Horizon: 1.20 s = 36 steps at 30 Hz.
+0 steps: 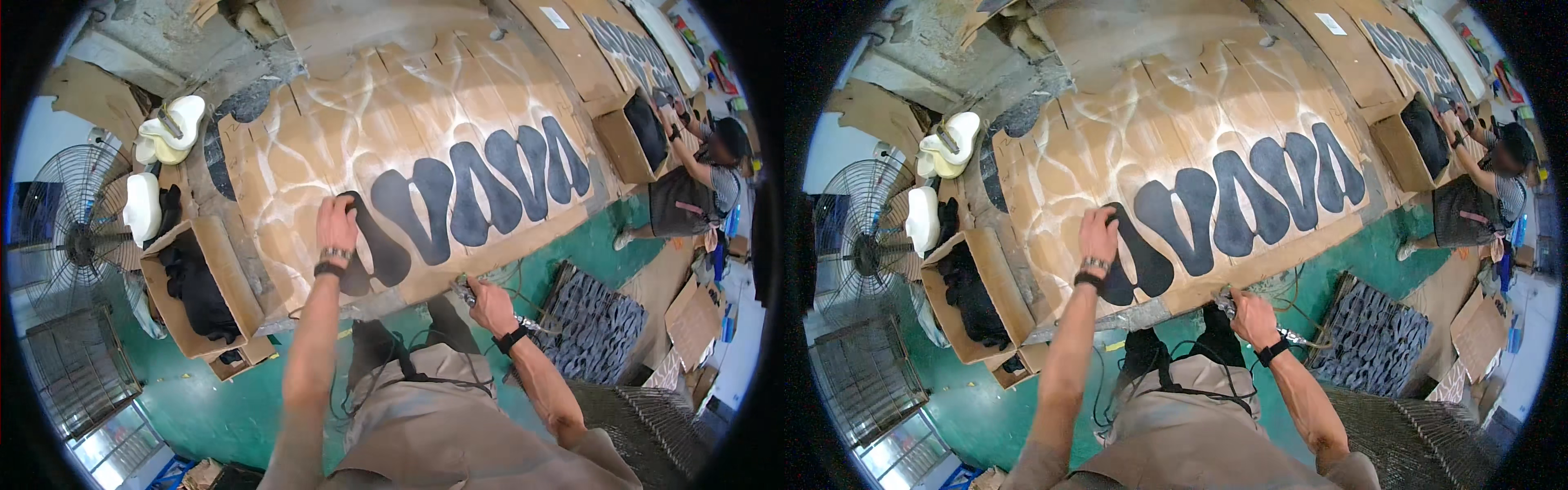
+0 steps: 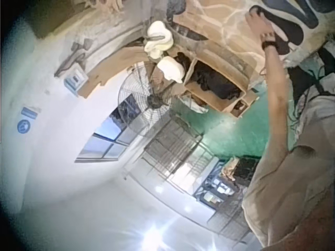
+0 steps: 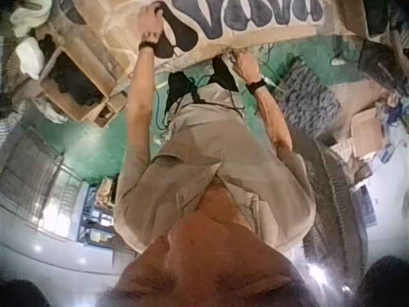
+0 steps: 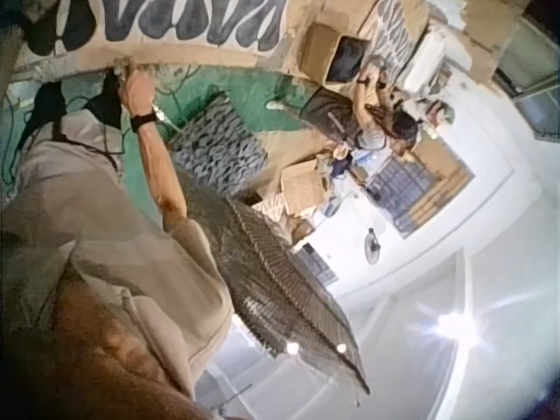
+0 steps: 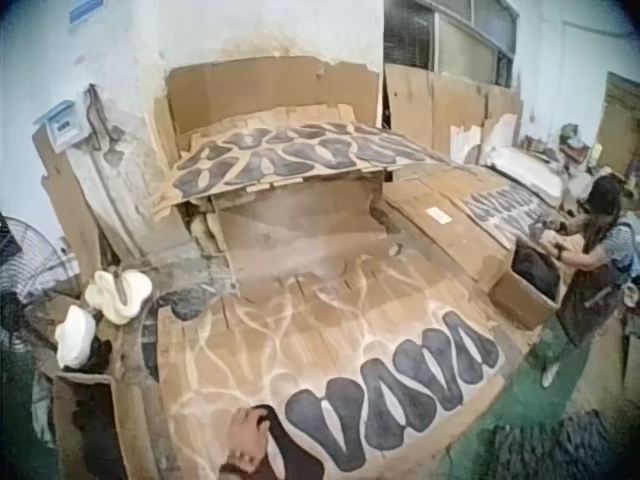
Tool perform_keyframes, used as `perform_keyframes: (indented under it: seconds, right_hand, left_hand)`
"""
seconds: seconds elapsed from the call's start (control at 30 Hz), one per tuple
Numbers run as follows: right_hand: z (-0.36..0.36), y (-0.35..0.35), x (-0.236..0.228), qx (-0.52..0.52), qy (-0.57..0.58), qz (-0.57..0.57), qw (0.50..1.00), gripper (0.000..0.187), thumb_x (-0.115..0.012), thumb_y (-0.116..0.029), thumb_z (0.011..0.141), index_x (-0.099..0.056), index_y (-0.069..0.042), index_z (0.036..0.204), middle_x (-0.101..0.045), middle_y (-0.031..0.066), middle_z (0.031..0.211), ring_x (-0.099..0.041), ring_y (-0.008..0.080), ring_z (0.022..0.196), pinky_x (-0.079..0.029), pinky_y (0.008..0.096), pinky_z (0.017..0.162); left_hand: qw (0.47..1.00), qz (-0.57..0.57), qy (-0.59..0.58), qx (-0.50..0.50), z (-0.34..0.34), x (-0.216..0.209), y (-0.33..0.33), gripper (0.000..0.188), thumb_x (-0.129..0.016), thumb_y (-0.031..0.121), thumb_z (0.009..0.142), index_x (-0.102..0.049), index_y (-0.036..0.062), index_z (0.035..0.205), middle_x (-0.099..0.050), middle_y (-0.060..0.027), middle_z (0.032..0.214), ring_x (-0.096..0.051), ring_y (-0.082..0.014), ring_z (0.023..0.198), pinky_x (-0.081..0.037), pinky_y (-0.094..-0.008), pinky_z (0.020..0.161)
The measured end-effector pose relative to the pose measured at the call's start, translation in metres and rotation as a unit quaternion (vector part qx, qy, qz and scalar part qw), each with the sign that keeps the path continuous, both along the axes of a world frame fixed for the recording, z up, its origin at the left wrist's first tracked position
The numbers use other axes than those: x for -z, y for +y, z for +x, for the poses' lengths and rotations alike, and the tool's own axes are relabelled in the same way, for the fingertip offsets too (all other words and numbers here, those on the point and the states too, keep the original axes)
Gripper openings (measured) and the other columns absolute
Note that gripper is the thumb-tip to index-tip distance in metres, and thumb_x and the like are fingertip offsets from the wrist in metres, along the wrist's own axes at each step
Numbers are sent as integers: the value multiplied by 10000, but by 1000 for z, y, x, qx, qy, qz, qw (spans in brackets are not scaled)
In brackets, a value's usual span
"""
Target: Apply adhesive to black foam paddings and place them onto marked areas on cardboard templates.
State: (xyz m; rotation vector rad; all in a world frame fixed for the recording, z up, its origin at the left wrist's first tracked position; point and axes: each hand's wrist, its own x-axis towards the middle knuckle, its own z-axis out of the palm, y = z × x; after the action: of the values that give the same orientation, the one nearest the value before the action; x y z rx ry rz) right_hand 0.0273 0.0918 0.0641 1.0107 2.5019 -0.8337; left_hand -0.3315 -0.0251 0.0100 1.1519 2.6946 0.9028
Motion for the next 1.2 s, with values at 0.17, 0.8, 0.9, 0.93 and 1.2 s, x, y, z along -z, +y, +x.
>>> perform_keyframes:
  seconds: [0.17,0.8,0.9,0.93,1.2]
  right_hand:
    - [3,-3,3,11,2,10,1000,480,-642,-48,748,-643,-66,1228,-718,212,998,-698,441,909,-562,534,774]
    - [4,-4,5,-1,-10,29,1000,470,-656,-54,757,-636,-50,1227,-717,198,970,-720,415,877,-585,506,733]
    - [7,-2,8,1,5,25,1000,469,-659,-50,751,-639,-44,1219,-717,200,975,-717,422,879,-585,509,733]
    - [7,-2,7,6,6,18,1000,481,-662,-48,748,-640,-43,1228,-718,201,984,-716,424,889,-585,509,746]
    - [1,-1,-4,24,0,-4,1000,534,-656,-46,746,-643,-48,1280,-720,206,1033,-709,418,961,-579,510,810]
  left_hand:
    - [975,-80,-23,206,-5,5,27,144,-743,71,821,-733,102,962,-636,-116,925,-644,-349,944,-533,-457,836]
    - [953,-104,69,277,7,21,17,42,-698,97,848,-673,124,870,-597,-65,886,-634,-281,906,-500,-441,772]
    - [956,-125,56,259,6,19,23,60,-711,121,859,-687,121,914,-632,-78,957,-636,-309,957,-507,-452,808]
    - [956,-127,59,259,2,18,22,60,-711,121,859,-687,121,914,-632,-78,957,-636,-309,957,-507,-452,808]
    - [996,-81,33,-13,-34,18,19,275,-792,119,827,-723,118,1092,-628,-93,1110,-618,-338,1091,-514,-462,945]
